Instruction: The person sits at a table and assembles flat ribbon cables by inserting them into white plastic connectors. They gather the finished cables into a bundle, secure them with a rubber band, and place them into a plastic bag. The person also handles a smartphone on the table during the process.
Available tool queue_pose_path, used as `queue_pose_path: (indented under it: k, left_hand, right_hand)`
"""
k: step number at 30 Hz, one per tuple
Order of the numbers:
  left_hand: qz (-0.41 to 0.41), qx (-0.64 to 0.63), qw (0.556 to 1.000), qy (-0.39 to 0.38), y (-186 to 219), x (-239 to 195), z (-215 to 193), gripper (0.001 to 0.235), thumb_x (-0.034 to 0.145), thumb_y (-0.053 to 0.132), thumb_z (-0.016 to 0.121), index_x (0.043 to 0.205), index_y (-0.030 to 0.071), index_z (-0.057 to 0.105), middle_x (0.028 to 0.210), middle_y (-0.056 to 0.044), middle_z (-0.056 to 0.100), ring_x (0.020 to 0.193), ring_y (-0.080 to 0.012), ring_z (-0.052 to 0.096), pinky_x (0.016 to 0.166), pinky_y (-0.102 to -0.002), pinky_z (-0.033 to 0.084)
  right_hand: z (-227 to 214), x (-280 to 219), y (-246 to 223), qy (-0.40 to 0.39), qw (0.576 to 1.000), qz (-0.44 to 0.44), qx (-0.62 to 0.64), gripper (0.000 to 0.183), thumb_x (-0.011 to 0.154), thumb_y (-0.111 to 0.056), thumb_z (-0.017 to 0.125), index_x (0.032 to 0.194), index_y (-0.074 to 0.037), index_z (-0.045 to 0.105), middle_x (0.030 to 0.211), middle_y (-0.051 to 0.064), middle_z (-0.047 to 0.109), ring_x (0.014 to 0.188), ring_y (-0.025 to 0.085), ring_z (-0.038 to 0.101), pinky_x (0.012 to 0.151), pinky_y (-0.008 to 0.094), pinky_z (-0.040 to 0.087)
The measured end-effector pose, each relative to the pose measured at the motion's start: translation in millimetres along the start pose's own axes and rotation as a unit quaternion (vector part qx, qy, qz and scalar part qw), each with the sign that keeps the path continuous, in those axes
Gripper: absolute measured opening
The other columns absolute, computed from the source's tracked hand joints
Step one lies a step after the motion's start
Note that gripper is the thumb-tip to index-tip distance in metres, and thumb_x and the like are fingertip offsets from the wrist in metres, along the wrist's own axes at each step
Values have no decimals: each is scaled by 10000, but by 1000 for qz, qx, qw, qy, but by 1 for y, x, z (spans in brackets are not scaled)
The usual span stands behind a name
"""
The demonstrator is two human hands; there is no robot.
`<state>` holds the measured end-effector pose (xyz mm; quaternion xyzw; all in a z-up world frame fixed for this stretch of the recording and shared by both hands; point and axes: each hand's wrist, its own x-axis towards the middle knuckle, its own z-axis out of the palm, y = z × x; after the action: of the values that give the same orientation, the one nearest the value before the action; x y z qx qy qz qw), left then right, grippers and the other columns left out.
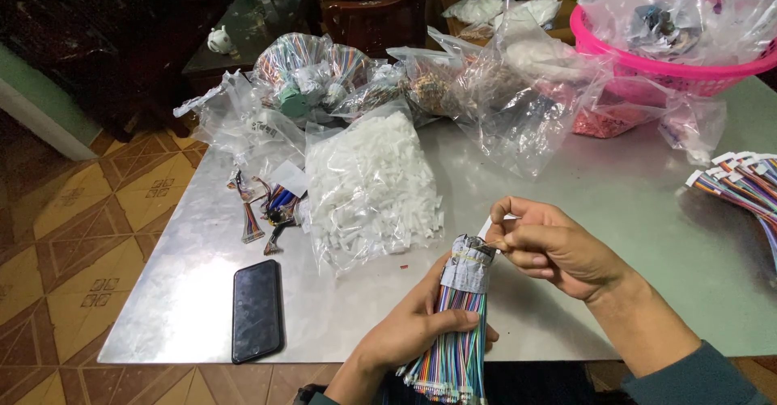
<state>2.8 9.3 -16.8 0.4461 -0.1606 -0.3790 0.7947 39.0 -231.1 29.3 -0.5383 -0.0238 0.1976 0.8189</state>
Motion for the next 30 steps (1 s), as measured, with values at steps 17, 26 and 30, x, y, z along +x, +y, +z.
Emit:
queue_pose_path:
  k: [17,26,30]
  left_hand:
    - [41,247,967,-42,35,-9,25,1053,732,318,746,1619,56,242,1451,-48,463,1319,-138,437,1135,-291,337]
    - [12,145,987,-70,22,-11,3,1097,751,186,792,1705,96,257,1112,-33,594,966,-110,601,851,-255,516]
    - [12,148,986,-81,21,-12,7,1063,760,184,783,1685,105,265,1043,-3,567,887,-72,580,779,-229,513]
  right_hand:
    - [-14,3,4,6,966,8,-260,275,931,-123,767,716,-22,628,572,6,374,491,95,236,440,278,113]
    - [-9,18,25,93,975,-12,-199,313,997,-157,698,738,-32,575,584,-7,331,497,83,183,449,286,99]
    - [-9,14,27,102,974,-43,-196,286,1001,-149,705,777,-21,582,608,22,404,514,99,246,471,278,164]
